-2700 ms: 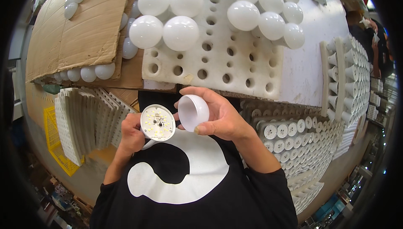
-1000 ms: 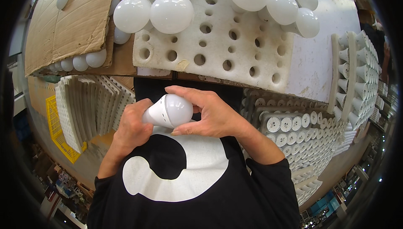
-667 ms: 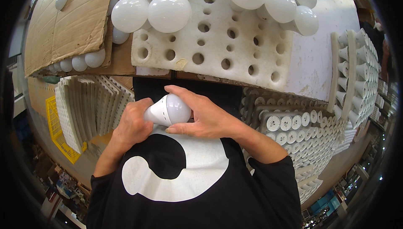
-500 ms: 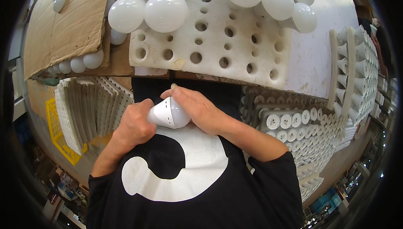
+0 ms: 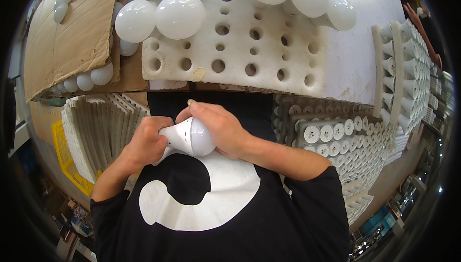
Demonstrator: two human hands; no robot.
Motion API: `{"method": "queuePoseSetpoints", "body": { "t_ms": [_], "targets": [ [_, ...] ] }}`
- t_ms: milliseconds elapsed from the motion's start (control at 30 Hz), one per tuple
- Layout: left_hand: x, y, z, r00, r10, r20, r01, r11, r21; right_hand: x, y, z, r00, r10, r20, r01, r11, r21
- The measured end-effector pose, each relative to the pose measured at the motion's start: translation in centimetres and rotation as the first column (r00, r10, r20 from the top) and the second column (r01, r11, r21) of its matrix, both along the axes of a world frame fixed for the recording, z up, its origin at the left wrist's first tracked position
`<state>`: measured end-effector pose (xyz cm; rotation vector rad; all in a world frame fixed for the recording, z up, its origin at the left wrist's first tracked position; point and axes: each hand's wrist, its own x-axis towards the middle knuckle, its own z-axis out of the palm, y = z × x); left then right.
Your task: The person assembles LED light bulbs by pressing bulb covers onto the light bulb bases by hand and placing the completed bulbs into a foam tray.
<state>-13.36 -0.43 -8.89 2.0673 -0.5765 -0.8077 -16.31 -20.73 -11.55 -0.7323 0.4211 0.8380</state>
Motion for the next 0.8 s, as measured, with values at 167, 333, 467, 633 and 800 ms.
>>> {"method": "queuePoseSetpoints", "body": {
  "t_ms": [167,333,467,633,800],
  "targets": [
    [-0.6,-0.1,0.3,0.999,-0.026,0.034,0.027,0.998,-0.052,-1.4,0.3,0.7,0.990,0.054,0.128,-0.034,0.988,-0.152],
    [-1.2,-0.1,0.2,0.999,-0.049,0.024,0.050,0.997,-0.051,-2.5,0.6,1.1,0.973,0.067,0.219,0.003,0.952,-0.305],
    [-1.3,-0.3,-0.2,0.994,-0.031,0.102,0.037,0.998,-0.053,-1.4,0.3,0.7,0.951,0.119,0.285,-0.019,0.943,-0.332],
    [0.3,-1.0,-1.2,0.971,0.147,0.191,-0.133,0.987,-0.086,1.6,-0.4,-0.8,0.918,-0.023,0.396,0.100,0.979,-0.175],
    [0.7,-1.8,-1.1,0.919,0.369,0.136,-0.365,0.929,-0.059,1.5,-2.0,1.6,0.861,0.082,0.501,0.072,0.957,-0.282]
  ]
}}
